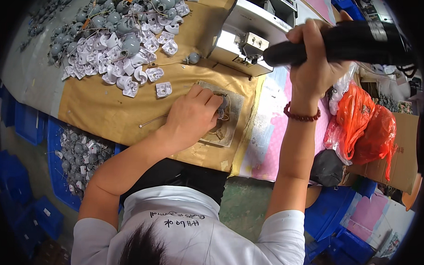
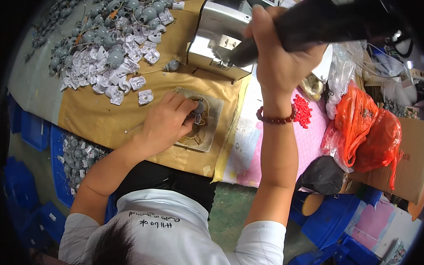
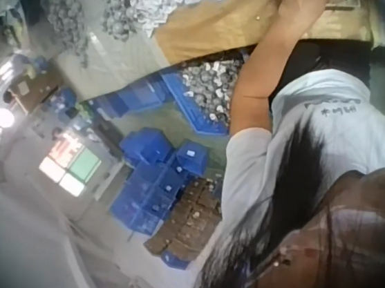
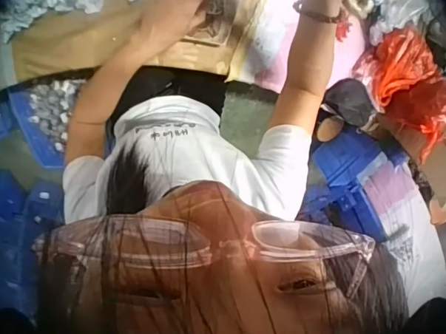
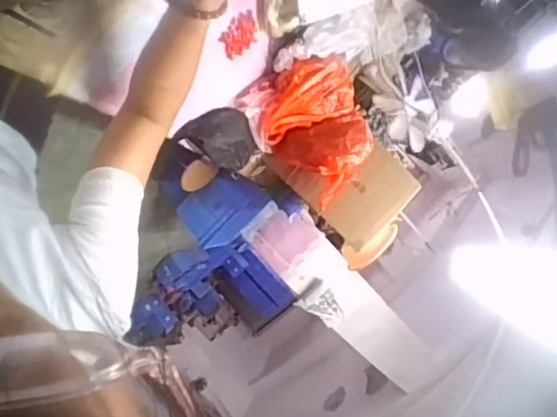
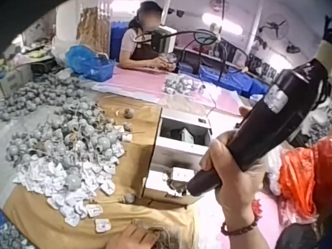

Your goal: Assembling small toy components by placing parts into a jig and using a handheld electric tool.

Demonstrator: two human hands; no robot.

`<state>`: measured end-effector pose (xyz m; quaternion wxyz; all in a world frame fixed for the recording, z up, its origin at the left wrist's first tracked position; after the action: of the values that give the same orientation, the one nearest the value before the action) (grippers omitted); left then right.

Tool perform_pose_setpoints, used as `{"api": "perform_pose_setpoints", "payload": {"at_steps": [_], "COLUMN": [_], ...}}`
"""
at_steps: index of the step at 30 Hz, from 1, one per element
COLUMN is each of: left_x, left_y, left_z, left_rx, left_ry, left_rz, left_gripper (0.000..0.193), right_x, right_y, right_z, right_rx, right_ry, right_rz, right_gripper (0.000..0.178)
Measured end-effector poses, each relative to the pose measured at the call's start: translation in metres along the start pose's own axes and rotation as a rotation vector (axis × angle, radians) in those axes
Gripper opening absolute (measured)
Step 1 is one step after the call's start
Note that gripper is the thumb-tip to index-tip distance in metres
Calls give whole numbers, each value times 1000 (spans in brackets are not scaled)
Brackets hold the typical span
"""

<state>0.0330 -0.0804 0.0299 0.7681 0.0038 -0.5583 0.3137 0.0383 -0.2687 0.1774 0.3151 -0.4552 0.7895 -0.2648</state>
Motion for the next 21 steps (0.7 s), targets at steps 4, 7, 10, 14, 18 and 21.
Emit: {"api": "perform_pose_setpoints", "payload": {"at_steps": [4, 7, 10, 14, 18, 21], "left_x": [2, 0, 0, -1, 0, 1], "left_y": [2, 2, 1, 2, 2, 2], "left_z": [-1, -3, -4, -6, -6, -4], "left_rx": [6, 22, 19, 37, 32, 20], "left_ry": [-20, 13, 28, 20, 43, 10], "left_rz": [15, -21, -6, 3, 7, 37], "left_gripper": [33, 32, 32, 32, 32, 31], "right_x": [-7, -4, -9, -24, -37, -38], "right_y": [1, 13, 24, 36, 72, 86], "right_z": [36, 62, 61, 29, 10, 9], "right_rx": [-110, -317, -435, -388, -370, -337], "right_ry": [-29, 10, -13, 15, -43, -66], "right_rz": [127, 183, 215, -8, -3, -18], "right_gripper": [39, 21, 22, 62, 65, 67]}}
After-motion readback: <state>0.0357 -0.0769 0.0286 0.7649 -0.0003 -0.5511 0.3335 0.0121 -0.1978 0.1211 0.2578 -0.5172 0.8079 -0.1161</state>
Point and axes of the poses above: each hand's wrist, its own y-axis away from the middle knuckle, its own x-axis out of the back of the hand, z = x × y, the point moved 9 cm from there along -y, towards the middle knuckle, and after that the axes turned 11 degrees about -y, right-handed, at the moved point
